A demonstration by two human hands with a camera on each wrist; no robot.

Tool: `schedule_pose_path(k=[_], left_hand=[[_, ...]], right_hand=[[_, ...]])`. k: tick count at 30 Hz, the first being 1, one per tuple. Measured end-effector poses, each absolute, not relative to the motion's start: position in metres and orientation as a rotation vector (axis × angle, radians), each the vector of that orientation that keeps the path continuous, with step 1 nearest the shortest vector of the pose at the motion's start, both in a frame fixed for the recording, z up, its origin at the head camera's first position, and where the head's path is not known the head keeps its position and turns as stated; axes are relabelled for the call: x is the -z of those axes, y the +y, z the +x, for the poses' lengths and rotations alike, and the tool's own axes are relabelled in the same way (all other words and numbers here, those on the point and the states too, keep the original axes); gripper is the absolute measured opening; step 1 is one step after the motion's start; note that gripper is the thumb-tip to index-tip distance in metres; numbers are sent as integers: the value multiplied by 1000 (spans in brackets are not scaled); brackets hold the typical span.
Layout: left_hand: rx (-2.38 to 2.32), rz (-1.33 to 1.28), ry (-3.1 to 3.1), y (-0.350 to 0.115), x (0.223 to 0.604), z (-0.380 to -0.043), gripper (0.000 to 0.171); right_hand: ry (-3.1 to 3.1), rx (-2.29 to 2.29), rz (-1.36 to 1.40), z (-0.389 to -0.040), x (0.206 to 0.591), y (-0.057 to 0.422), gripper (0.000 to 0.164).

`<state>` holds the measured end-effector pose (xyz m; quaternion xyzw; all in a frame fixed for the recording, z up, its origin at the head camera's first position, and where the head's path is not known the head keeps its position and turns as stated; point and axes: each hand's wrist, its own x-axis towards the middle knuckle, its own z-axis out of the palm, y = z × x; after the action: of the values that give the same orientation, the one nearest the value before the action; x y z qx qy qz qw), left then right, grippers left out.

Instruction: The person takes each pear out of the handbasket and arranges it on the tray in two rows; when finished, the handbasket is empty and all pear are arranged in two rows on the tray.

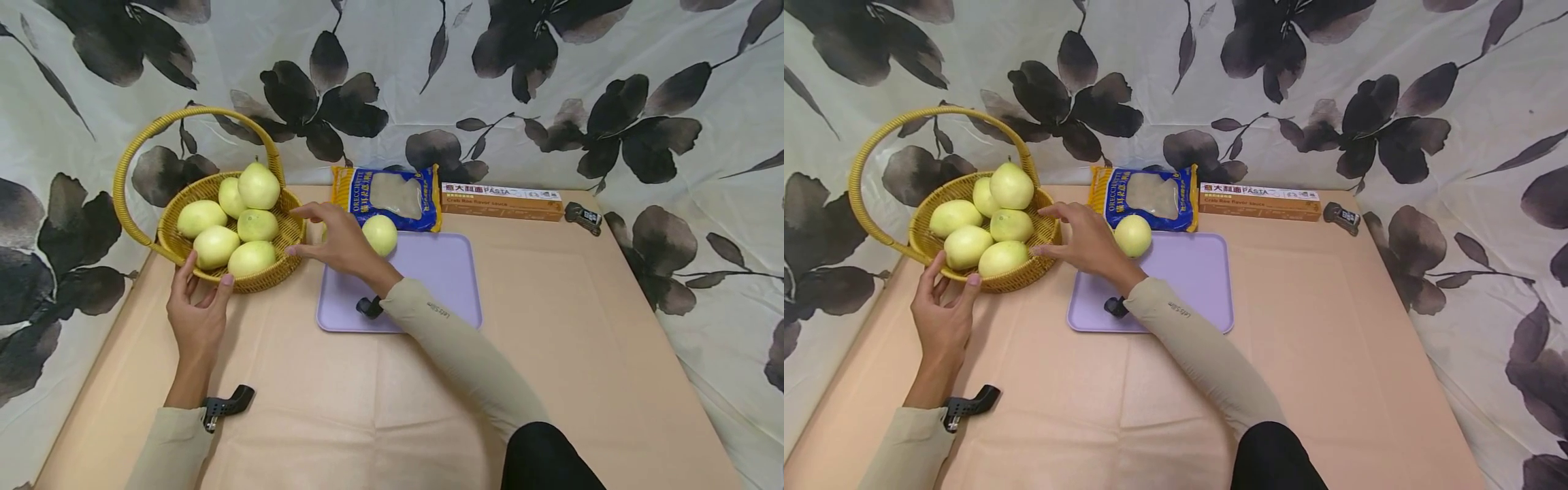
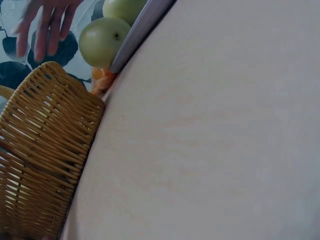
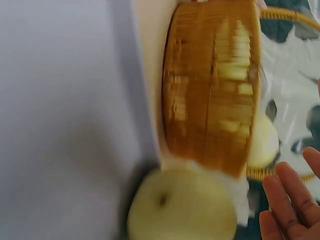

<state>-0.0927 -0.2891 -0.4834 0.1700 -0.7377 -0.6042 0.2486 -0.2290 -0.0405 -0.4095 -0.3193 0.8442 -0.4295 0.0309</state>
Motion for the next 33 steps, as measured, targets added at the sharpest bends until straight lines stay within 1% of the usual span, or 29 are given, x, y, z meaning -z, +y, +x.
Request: schedule_pose_path(k=[8, 17, 26, 29, 33], left_hand=[[1635, 465, -2026, -290, 485, -93, 74], [1630, 450, -2039, -289, 485, -93, 74], [1629, 434, -2033, -291, 485, -92, 75], [1627, 442, -2034, -290, 485, -92, 75], [1623, 457, -2036, -290, 484, -92, 74]], right_hand=[[2609, 1075, -1079, -228, 409, -96, 63], [2670, 827, -948, -231, 411, -131, 56], [2758, 501, -893, -226, 406, -148, 54], [2750, 549, -878, -227, 406, -148, 52], [2713, 733, -907, -229, 407, -141, 52]])
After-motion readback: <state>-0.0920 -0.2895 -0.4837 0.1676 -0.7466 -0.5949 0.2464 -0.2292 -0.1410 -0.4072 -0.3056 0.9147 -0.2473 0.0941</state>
